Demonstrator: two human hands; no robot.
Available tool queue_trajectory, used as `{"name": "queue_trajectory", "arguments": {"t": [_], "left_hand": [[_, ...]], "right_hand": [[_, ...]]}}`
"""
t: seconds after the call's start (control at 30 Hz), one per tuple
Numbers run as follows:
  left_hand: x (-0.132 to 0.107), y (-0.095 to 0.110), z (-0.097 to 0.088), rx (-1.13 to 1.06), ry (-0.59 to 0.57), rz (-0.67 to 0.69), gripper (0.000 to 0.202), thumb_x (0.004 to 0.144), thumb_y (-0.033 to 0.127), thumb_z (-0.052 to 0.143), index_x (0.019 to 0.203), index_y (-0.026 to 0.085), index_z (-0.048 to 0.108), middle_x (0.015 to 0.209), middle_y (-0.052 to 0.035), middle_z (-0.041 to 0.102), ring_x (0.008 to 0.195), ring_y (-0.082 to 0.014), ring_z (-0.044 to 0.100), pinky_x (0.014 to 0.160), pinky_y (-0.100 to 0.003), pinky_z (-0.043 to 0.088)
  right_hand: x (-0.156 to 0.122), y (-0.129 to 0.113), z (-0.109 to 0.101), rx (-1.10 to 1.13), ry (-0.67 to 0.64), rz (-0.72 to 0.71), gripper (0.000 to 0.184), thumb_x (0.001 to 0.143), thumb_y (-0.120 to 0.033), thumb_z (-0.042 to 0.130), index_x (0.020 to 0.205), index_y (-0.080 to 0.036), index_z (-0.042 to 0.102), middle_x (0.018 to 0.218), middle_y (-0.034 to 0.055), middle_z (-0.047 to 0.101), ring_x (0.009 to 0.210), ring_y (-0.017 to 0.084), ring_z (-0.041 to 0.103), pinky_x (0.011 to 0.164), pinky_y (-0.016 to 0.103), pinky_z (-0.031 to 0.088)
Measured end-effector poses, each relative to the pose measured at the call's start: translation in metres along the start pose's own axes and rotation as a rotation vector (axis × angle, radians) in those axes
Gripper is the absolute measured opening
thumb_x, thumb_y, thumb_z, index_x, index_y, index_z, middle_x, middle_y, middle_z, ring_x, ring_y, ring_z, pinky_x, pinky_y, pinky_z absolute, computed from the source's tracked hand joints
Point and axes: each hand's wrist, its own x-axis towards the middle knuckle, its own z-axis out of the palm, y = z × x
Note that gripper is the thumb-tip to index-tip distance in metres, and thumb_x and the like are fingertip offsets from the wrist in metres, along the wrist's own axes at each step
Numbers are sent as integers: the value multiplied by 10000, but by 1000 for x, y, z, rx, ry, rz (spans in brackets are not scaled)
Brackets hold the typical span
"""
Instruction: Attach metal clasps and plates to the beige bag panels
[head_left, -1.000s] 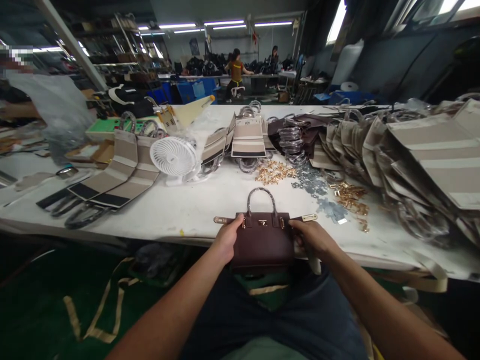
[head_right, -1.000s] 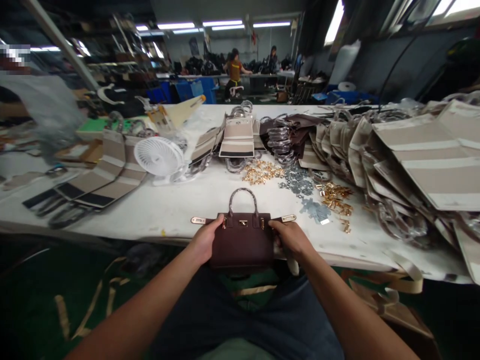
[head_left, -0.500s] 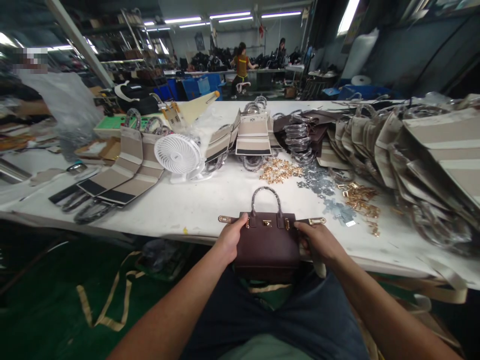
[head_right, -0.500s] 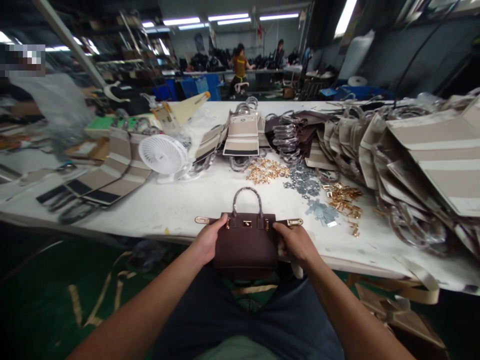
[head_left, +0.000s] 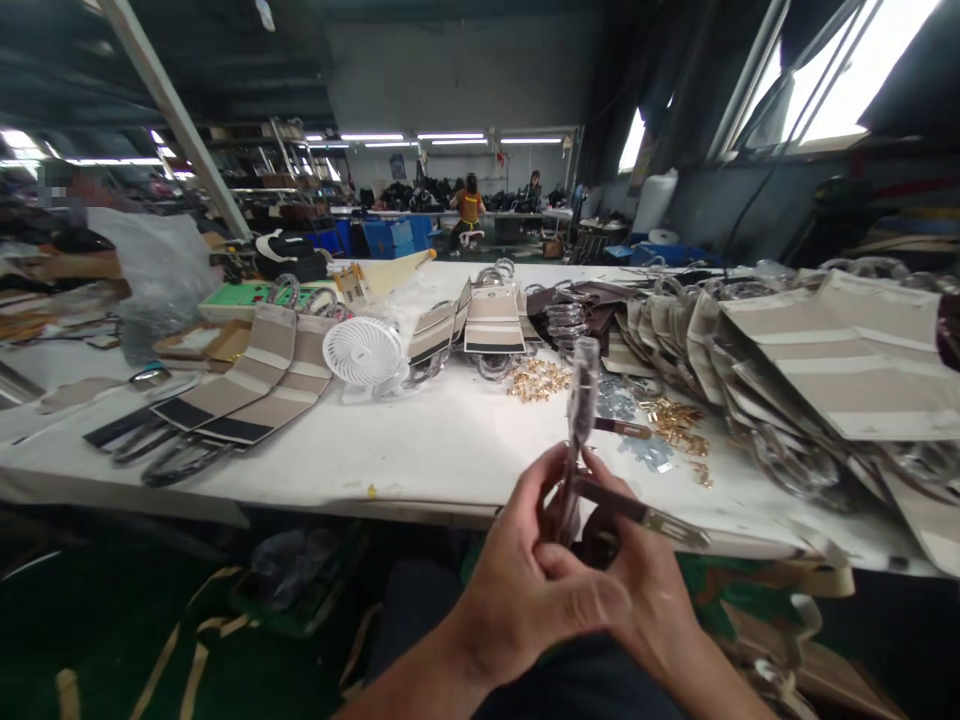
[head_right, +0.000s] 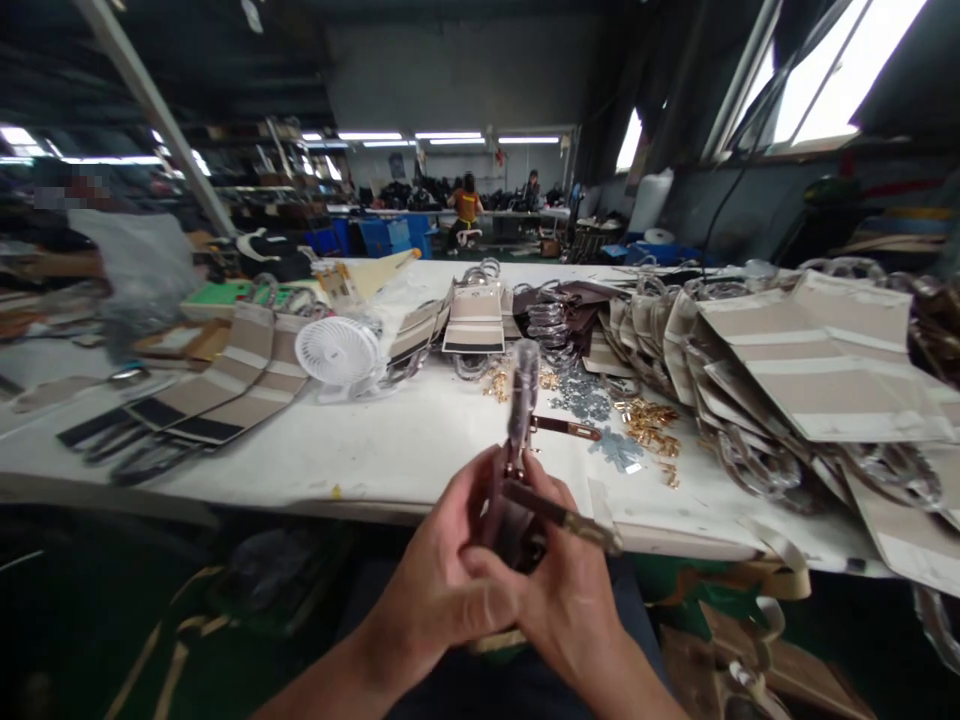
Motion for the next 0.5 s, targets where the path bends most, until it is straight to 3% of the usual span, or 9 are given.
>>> {"name": "queue_trajectory", "arguments": {"t": [0.07,0.1,0.17,0.23,0.3,0.37,0.43,0.5], "left_hand": [[-10,11,8,80,-121,49,997,716,517,941,1566,233,507,1517,-150,574,1434,-431,492,1235,-513,387],[-12,15,7,142,-121,102,924,772,534,896,1558,226,520,1553,-145,540,1462,-426,459,1257,-513,354],[-10,19,1,309,15,245,717,879,505,807,1505,236,580,1570,-124,525,1467,-397,461,1260,-491,350],[-4,25,-9,481,232,416,585,916,408,783,1458,267,614,1565,-99,531,1447,-363,490,1242,-452,377],[2,36,-20,597,400,600,639,868,302,832,1463,289,603,1586,-77,509,1471,-349,460,1256,-425,353],[3,53,-30,627,463,724,778,789,242,892,1497,292,574,1615,-67,481,1524,-353,383,1291,-420,287],[0,67,-39,561,410,665,850,727,231,938,1498,262,581,1572,-96,537,1512,-375,402,1280,-429,305],[-6,70,-48,417,237,398,843,718,298,954,1480,217,602,1448,-145,644,1383,-404,554,1164,-449,458]], "right_hand": [[5,-18,-20,12,61,32,732,790,-447,784,1468,-260,586,1160,120,763,988,334,728,848,419,617],[8,-25,-31,41,90,39,632,802,-436,749,1396,-248,645,1075,113,783,956,333,733,822,411,618],[17,-31,-53,131,132,48,446,808,-419,700,1211,-231,737,991,109,793,917,329,733,785,394,615],[30,-30,-75,204,161,54,315,786,-405,715,1035,-220,771,938,106,789,829,306,722,716,368,600],[46,-28,-99,230,172,53,240,757,-385,752,923,-212,768,873,101,776,744,278,696,635,338,565],[62,-30,-120,220,107,56,225,734,-369,783,891,-207,766,820,88,760,704,259,680,592,315,536],[75,-37,-135,199,-57,75,251,729,-379,804,903,-201,775,771,74,745,657,242,668,558,300,516],[84,-44,-140,158,-276,110,296,741,-419,818,928,-191,788,764,71,745,614,227,653,530,292,501]]}}
